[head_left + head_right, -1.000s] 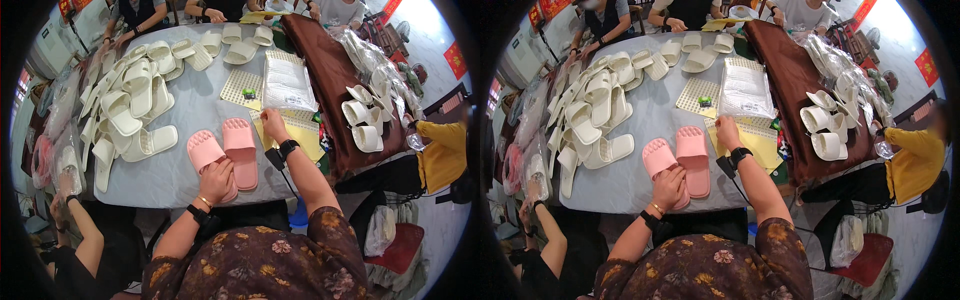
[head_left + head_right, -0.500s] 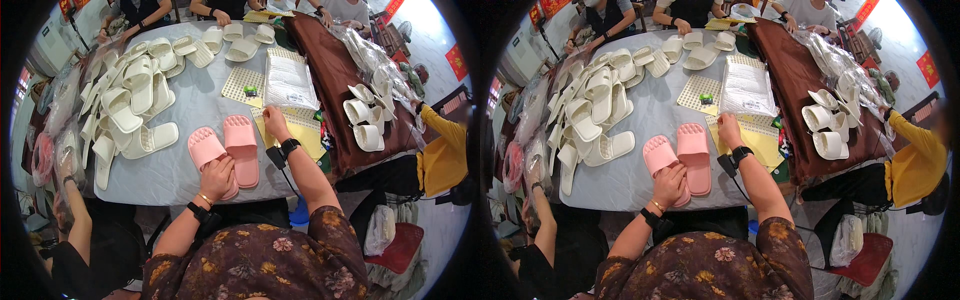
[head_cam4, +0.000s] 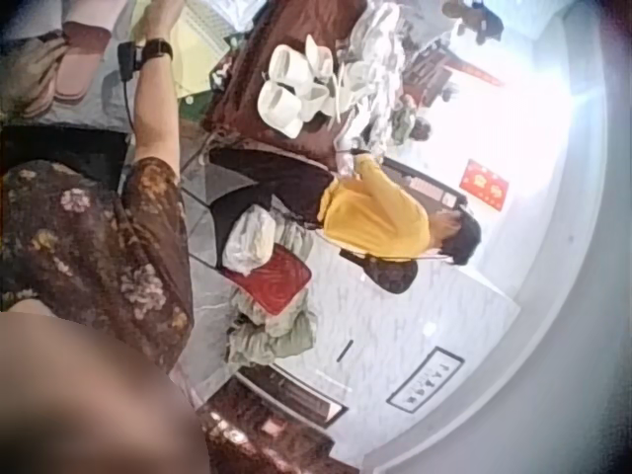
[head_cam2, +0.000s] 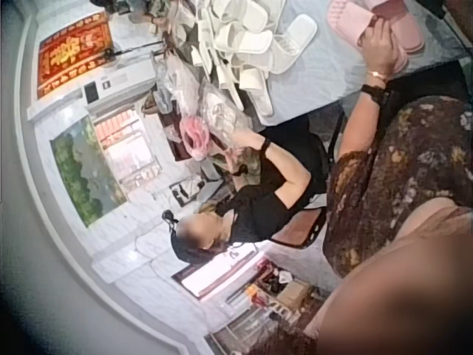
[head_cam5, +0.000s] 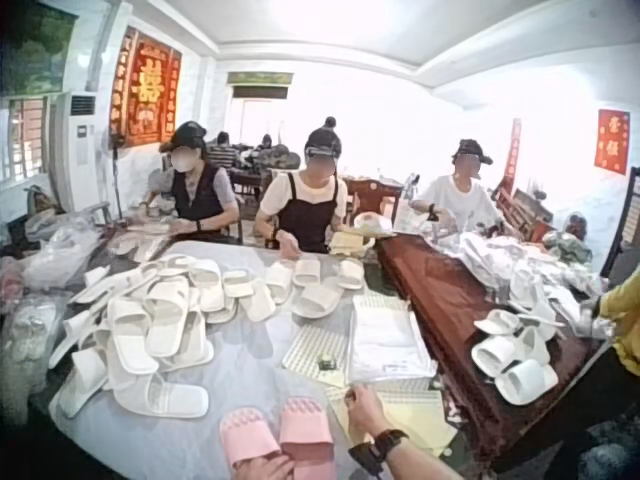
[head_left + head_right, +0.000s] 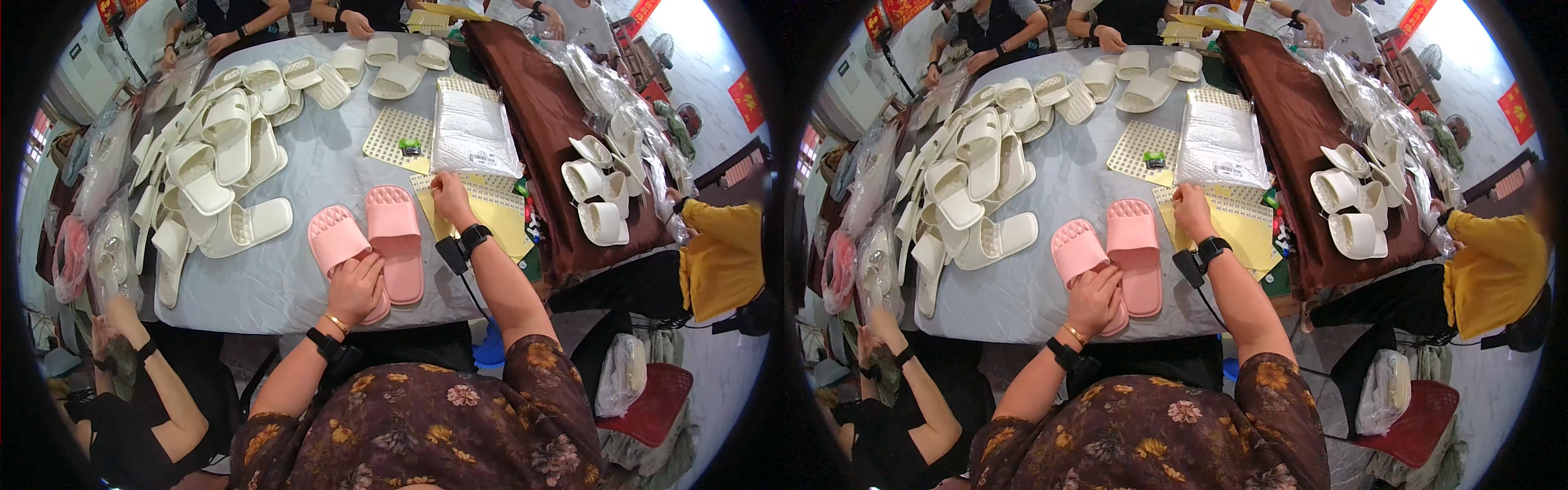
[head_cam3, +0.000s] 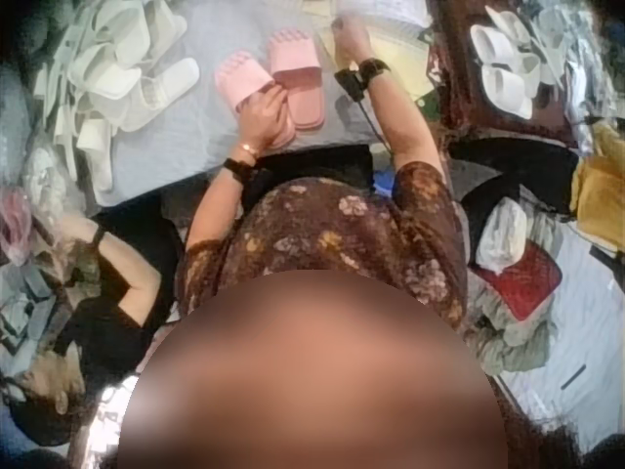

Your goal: Inspect, pair, and organize slippers at a manufacturing work table.

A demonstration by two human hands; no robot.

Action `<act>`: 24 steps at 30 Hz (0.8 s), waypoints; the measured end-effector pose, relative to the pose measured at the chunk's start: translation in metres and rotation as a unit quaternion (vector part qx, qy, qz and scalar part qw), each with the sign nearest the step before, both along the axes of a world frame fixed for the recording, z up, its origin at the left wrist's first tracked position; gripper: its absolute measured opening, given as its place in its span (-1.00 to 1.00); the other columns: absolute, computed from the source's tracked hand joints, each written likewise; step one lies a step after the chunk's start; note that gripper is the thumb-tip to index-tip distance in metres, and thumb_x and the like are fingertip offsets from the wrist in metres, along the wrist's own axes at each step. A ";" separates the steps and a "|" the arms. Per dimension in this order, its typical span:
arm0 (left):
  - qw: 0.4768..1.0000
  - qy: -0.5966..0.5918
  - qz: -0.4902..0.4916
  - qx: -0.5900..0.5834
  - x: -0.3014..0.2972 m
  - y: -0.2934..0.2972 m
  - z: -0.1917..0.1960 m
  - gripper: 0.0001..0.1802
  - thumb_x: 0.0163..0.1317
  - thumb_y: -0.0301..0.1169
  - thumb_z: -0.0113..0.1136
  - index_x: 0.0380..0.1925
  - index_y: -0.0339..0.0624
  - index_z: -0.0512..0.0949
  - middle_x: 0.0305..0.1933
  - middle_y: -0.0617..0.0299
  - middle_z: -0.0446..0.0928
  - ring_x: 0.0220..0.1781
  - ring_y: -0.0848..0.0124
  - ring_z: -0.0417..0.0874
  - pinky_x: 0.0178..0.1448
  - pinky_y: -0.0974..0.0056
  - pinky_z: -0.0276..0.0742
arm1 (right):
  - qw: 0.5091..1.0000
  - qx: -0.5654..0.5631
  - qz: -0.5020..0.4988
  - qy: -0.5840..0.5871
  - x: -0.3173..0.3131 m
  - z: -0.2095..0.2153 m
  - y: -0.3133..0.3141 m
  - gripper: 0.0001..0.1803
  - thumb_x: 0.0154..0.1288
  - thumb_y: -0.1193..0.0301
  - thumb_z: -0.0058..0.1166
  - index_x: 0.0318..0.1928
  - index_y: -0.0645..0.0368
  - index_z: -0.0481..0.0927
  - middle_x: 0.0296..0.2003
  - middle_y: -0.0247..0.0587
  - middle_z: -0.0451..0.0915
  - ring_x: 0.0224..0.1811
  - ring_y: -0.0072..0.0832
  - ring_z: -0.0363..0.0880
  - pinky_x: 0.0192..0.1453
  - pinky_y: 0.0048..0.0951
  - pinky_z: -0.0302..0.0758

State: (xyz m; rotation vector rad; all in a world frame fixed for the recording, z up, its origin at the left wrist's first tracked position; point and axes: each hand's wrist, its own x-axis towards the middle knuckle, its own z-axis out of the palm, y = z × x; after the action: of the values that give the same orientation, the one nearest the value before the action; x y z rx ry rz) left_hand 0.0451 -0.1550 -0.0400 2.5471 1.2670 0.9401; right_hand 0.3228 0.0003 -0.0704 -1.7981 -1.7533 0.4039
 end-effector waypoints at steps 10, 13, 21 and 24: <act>1.000 0.002 0.003 0.015 0.000 -0.001 -0.004 -0.66 0.18 -0.39 0.26 -0.03 -0.23 0.66 0.05 0.19 0.63 -0.10 0.19 0.56 0.03 0.14 0.53 | 0.998 0.012 0.001 0.058 0.005 -0.002 0.000 -0.78 0.12 0.56 0.16 -0.17 0.28 0.65 -0.21 0.09 0.61 -0.09 -0.01 0.59 0.04 -0.18 0.55; 1.000 -0.006 0.004 0.018 0.000 -0.001 -0.003 -0.67 0.19 -0.39 0.25 -0.04 -0.23 0.66 0.04 0.19 0.63 -0.10 0.20 0.56 0.02 0.14 0.53 | 0.999 0.034 -0.007 0.014 -0.001 -0.002 -0.002 -0.82 0.14 0.53 0.17 -0.22 0.27 0.67 -0.21 0.10 0.61 -0.11 -0.01 0.60 0.03 -0.18 0.56; 0.999 0.000 0.013 0.030 -0.001 -0.002 -0.005 -0.68 0.21 -0.33 0.24 -0.06 -0.19 0.67 0.06 0.25 0.63 -0.08 0.27 0.55 0.00 0.14 0.51 | 0.985 0.098 -0.064 0.127 -0.002 0.018 -0.008 -0.88 0.26 0.50 0.13 -0.32 0.29 0.68 -0.37 0.04 0.69 -0.25 -0.09 0.68 -0.13 -0.19 0.58; 1.000 -0.012 0.011 0.016 0.000 -0.001 -0.009 -0.68 0.21 -0.33 0.23 -0.06 -0.18 0.66 0.05 0.26 0.63 -0.07 0.27 0.55 0.01 0.14 0.50 | 0.985 0.115 -0.066 0.112 -0.009 0.035 -0.029 -0.85 0.28 0.47 0.13 -0.30 0.29 0.70 -0.33 0.03 0.71 -0.27 -0.15 0.70 -0.14 -0.27 0.58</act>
State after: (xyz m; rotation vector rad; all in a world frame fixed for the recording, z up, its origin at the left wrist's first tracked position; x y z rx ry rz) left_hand 0.0446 -0.1559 -0.0493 2.5435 1.2866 0.9991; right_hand 0.3139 -0.0284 -0.0354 -1.6260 -1.4555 0.3213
